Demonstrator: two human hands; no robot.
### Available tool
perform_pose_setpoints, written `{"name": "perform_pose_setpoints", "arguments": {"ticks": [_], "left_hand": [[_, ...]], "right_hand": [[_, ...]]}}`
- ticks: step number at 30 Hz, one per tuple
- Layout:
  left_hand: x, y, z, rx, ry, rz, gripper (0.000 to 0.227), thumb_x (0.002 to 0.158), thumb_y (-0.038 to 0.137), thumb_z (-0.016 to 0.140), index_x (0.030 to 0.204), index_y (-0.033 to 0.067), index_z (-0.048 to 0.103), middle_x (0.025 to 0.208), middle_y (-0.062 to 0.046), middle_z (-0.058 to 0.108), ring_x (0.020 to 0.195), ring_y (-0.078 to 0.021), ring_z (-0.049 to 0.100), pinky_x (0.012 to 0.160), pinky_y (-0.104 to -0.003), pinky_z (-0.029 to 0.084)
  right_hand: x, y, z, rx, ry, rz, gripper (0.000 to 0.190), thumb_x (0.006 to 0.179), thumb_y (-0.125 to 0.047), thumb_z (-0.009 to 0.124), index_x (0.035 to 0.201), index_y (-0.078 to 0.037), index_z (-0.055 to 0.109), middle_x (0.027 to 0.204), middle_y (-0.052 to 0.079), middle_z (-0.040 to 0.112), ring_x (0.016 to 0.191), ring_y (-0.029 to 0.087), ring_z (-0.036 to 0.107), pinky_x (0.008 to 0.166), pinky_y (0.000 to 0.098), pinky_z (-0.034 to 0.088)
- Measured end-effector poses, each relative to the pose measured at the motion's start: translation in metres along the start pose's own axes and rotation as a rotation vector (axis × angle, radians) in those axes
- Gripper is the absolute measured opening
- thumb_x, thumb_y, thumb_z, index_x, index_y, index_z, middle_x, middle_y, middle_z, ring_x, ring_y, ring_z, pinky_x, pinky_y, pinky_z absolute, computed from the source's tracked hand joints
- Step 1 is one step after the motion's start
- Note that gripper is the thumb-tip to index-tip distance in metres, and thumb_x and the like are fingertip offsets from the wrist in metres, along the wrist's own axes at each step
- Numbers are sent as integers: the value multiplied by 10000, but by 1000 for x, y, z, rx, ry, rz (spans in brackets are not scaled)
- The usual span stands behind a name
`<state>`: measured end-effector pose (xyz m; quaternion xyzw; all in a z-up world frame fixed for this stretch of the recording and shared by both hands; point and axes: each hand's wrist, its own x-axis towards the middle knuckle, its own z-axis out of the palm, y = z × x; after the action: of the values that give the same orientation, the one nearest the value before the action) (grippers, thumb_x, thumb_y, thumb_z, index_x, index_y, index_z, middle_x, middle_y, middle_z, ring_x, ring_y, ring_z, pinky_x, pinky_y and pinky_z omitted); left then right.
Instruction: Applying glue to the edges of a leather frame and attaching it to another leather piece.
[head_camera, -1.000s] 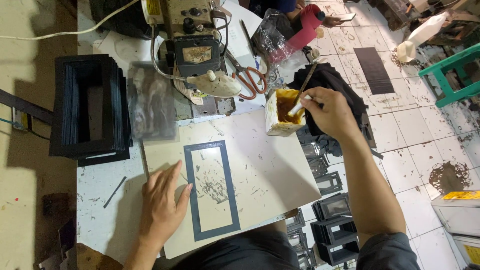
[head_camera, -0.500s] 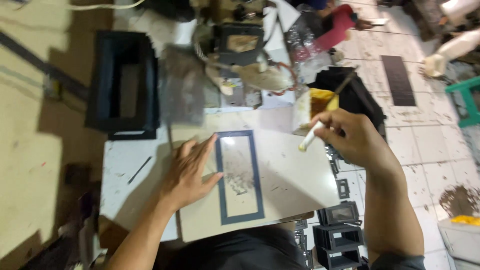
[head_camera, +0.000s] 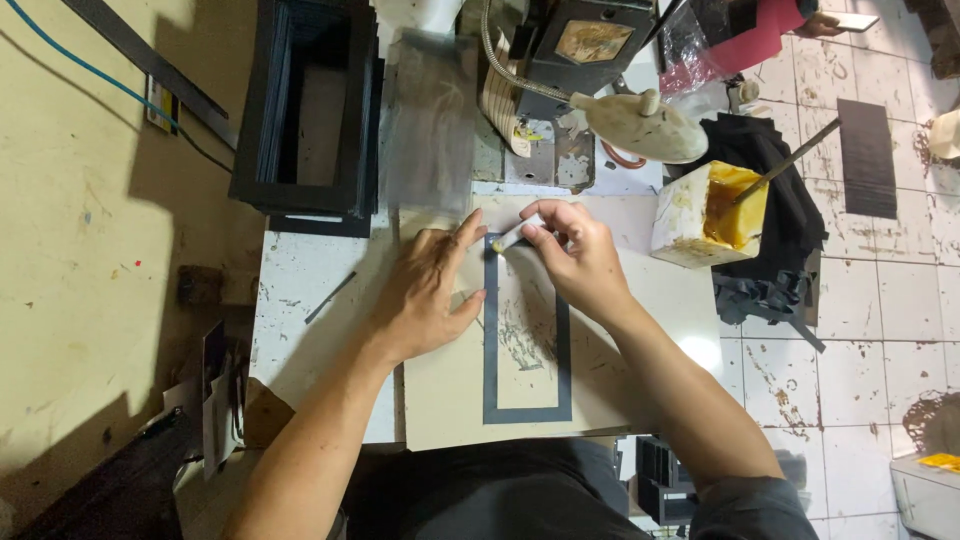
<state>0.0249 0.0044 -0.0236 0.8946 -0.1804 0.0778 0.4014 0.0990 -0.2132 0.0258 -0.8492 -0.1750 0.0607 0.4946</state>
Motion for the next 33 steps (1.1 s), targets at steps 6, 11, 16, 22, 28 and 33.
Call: {"name": "perform_pose_setpoints", "arguments": {"ticks": [6, 11, 16, 22, 28, 33], "left_hand": [[3, 6, -6, 5, 24, 38, 1068, 836, 210, 775, 1630, 82, 72, 1463, -124, 590, 1318, -286, 544, 1184, -477, 337], [3, 8, -10, -7, 1, 1, 1061, 839, 200, 768, 1626, 69, 68, 1476, -113, 589, 1280, -297, 548, 1145, -423, 375], [4, 8, -10, 13, -19, -4, 1059, 836, 199, 765, 1618, 47, 68, 1469, -108, 593, 1231, -302, 561, 1137, -419, 382], [3, 7, -10, 40, -9, 15, 1044, 851, 196, 758, 1615, 29, 68, 1456, -129, 590, 1233, -314, 556, 1128, -419, 381], [4, 8, -9, 51, -40, -12, 1039, 842, 182, 751, 1616, 50, 71, 1457, -102, 606, 1211, -310, 547, 1112, -406, 397], [3, 9, -10, 73, -6, 14, 1055, 831, 182, 756, 1620, 68, 65, 1440, -87, 621, 1215, -293, 537, 1119, -418, 403]], "right_hand": [[6, 6, 12, 46, 21, 20, 156, 999, -85, 667, 1131, -8, 698, 1002, 57, 624, 882, 98, 655, 765, 248, 543], [8, 10, 14, 80, 18, 40, 155, 999, -70, 668, 1135, 0, 693, 1040, 56, 608, 908, 91, 650, 781, 242, 546], [9, 8, 13, 15, 29, 72, 149, 996, -72, 681, 1127, -5, 703, 1014, 55, 613, 870, 92, 639, 743, 244, 532], [-4, 4, 11, 31, -23, 6, 153, 1007, -93, 673, 1136, -15, 697, 1000, 49, 599, 894, 91, 669, 786, 233, 552], [-19, -8, 8, -236, -20, -31, 189, 949, -102, 761, 1130, -51, 741, 850, 82, 602, 734, 171, 568, 668, 295, 479], [-35, -11, 8, -221, -55, -144, 226, 923, -26, 722, 1147, -55, 724, 920, 71, 634, 839, 184, 588, 709, 302, 483]]}}
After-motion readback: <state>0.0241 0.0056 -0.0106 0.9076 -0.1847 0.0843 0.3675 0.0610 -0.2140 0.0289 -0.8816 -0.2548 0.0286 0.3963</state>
